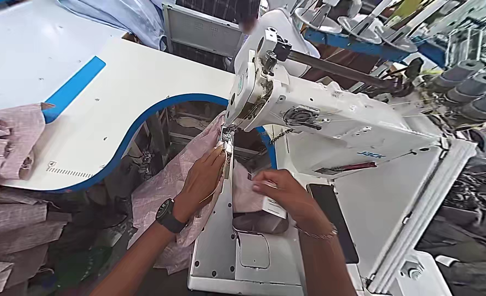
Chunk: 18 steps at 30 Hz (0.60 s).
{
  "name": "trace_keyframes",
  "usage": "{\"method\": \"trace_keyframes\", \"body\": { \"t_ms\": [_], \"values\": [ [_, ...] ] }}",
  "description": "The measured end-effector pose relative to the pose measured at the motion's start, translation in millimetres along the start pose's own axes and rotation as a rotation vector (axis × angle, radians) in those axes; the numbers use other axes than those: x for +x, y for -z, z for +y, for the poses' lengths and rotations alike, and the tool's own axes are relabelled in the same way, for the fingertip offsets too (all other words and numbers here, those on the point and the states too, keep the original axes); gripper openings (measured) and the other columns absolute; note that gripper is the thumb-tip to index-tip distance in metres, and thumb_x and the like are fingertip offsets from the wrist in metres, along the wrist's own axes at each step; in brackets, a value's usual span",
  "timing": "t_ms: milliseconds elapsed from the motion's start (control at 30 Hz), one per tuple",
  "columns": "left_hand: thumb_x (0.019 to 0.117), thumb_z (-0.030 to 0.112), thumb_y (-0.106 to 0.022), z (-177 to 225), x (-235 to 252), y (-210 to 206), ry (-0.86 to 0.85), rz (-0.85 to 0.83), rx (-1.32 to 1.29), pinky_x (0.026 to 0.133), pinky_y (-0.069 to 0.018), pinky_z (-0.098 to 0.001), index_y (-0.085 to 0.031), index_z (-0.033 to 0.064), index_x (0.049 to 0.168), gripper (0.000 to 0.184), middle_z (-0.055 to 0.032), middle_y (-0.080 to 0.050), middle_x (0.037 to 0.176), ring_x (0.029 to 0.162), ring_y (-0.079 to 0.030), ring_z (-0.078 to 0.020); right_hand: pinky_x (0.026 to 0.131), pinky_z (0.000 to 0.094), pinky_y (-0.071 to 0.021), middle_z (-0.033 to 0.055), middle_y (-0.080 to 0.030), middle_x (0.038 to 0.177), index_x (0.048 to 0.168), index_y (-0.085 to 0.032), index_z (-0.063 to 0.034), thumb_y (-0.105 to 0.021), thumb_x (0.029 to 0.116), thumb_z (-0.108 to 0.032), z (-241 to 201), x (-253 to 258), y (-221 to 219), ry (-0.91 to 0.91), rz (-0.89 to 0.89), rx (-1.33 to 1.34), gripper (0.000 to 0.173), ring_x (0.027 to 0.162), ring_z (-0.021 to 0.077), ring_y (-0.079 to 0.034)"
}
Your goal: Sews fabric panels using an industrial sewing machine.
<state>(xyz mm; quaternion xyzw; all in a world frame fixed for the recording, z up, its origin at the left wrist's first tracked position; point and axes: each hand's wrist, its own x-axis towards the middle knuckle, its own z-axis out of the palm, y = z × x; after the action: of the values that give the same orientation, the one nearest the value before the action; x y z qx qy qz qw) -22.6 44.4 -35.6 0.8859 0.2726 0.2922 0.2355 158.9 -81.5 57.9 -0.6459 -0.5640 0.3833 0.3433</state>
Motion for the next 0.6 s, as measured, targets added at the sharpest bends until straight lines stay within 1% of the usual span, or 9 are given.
{"method": "trace_keyframes", "body": {
  "t_ms": [67, 133, 167, 233, 267, 300, 400, 500, 600],
  "values": [
    [0.1041, 0.011, -0.048, -1.3, -0.9, 0.4, -0.003, -0.007, -0.017, 0.103, -0.0504, -0.0533, -0.066, -0.003, 0.126, 0.031, -0.0216, -0.06, 0.142, 0.13, -0.059, -0.0396, 0.074, 0.0119, -0.0528, -0.0127, -0.07, 0.081, 0.088, -0.073, -0.0082, -0.066, 0.0917, -0.01, -13.4, -17.8, 15.1, 0.072, -0.04, 0.071, 0.008, 0.077, -0.0091, -0.063],
    [0.1037, 0.012, -0.049, -2.4, -2.7, -1.7, -0.006, 0.005, -0.028, 0.1, -0.0518, -0.0534, -0.066, -0.0032, 0.126, 0.031, -0.0215, -0.059, 0.142, 0.129, -0.06, -0.0399, 0.069, 0.0162, -0.0552, -0.0098, -0.07, 0.078, 0.089, -0.073, -0.0066, -0.063, 0.0927, -0.006, -17.8, -20.6, 36.3, -0.028, 0.13, -0.106, 0.01, 0.073, -0.0052, -0.064],
    [0.1034, 0.012, -0.05, -2.4, -4.2, -2.5, -0.007, 0.012, -0.031, 0.098, -0.0525, -0.0538, -0.066, -0.0036, 0.125, 0.031, -0.0218, -0.06, 0.142, 0.128, -0.06, -0.0407, 0.068, 0.0274, -0.0551, -0.0012, -0.069, 0.078, 0.091, -0.073, -0.0038, -0.064, 0.0959, -0.007, -14.7, -14.4, 48.8, -0.15, 0.325, -0.289, 0.011, 0.073, 0.005, -0.064],
    [0.1029, 0.011, -0.051, 0.4, -4.6, -2.9, 0.004, 0.027, -0.037, 0.095, -0.0534, -0.0536, -0.067, -0.003, 0.125, 0.03, -0.0218, -0.061, 0.139, 0.126, -0.061, -0.0422, 0.079, 0.0599, -0.0467, 0.0233, -0.07, 0.088, 0.096, -0.074, 0.0049, -0.065, 0.0987, -0.012, -10.3, 2.9, 63.5, -0.284, 0.721, -0.557, 0.019, 0.086, 0.0361, -0.066],
    [0.1026, 0.01, -0.052, 1.3, -0.2, -2.2, 0.01, 0.046, -0.044, 0.093, -0.0541, -0.054, -0.068, -0.0026, 0.124, 0.03, -0.0224, -0.062, 0.137, 0.124, -0.061, -0.0434, 0.086, 0.0658, -0.0454, 0.0281, -0.07, 0.095, 0.101, -0.074, 0.0059, -0.063, 0.1004, -0.014, -16.5, 11.6, 59.6, -0.241, 0.796, -0.646, 0.023, 0.094, 0.0433, -0.067],
    [0.1019, 0.009, -0.053, 0.5, 2.3, -2.5, 0.011, 0.07, -0.047, 0.09, -0.055, -0.0537, -0.069, -0.002, 0.124, 0.029, -0.0225, -0.063, 0.136, 0.121, -0.062, -0.044, 0.085, 0.0647, -0.0487, 0.0277, -0.072, 0.096, 0.103, -0.074, 0.0055, -0.059, 0.1012, -0.013, -21.9, 19.1, 43.0, -0.133, 0.785, -0.713, 0.024, 0.094, 0.0438, -0.069],
    [0.1011, 0.006, -0.052, -2.2, -4.0, -5.9, -0.021, 0.09, -0.045, 0.09, -0.0568, -0.0504, -0.069, -0.0017, 0.124, 0.029, -0.021, -0.065, 0.133, 0.117, -0.065, -0.042, 0.075, 0.0492, -0.0609, 0.0163, -0.078, 0.096, 0.098, -0.079, 0.0008, -0.059, 0.0974, -0.009, -3.0, 32.8, -39.8, 0.223, 0.536, -0.691, 0.022, 0.085, 0.0309, -0.077],
    [0.103, 0.01, -0.049, -2.6, -2.3, -4.7, -0.026, 0.09, -0.081, 0.094, -0.0557, -0.0483, -0.068, -0.002, 0.126, 0.032, -0.0201, -0.065, 0.134, 0.12, -0.065, -0.04, 0.074, 0.0431, -0.0613, 0.0147, -0.079, 0.102, 0.096, -0.078, -0.0003, -0.057, 0.0931, -0.009, 22.7, 40.7, -69.3, 0.322, 0.446, -0.537, 0.022, 0.091, 0.0277, -0.078],
    [0.1021, 0.013, -0.052, -0.1, -8.7, -1.3, 0.046, 0.024, -0.147, 0.097, -0.0535, -0.0504, -0.059, -0.002, 0.135, 0.037, -0.0196, -0.063, 0.137, 0.123, -0.062, -0.0386, 0.06, 0.0374, -0.0564, 0.0149, -0.077, 0.102, 0.093, -0.074, 0.0018, -0.056, 0.0894, -0.01, 26.8, 32.0, -73.2, 0.33, 0.444, -0.541, 0.022, 0.072, 0.0224, -0.072]
  ]
}}
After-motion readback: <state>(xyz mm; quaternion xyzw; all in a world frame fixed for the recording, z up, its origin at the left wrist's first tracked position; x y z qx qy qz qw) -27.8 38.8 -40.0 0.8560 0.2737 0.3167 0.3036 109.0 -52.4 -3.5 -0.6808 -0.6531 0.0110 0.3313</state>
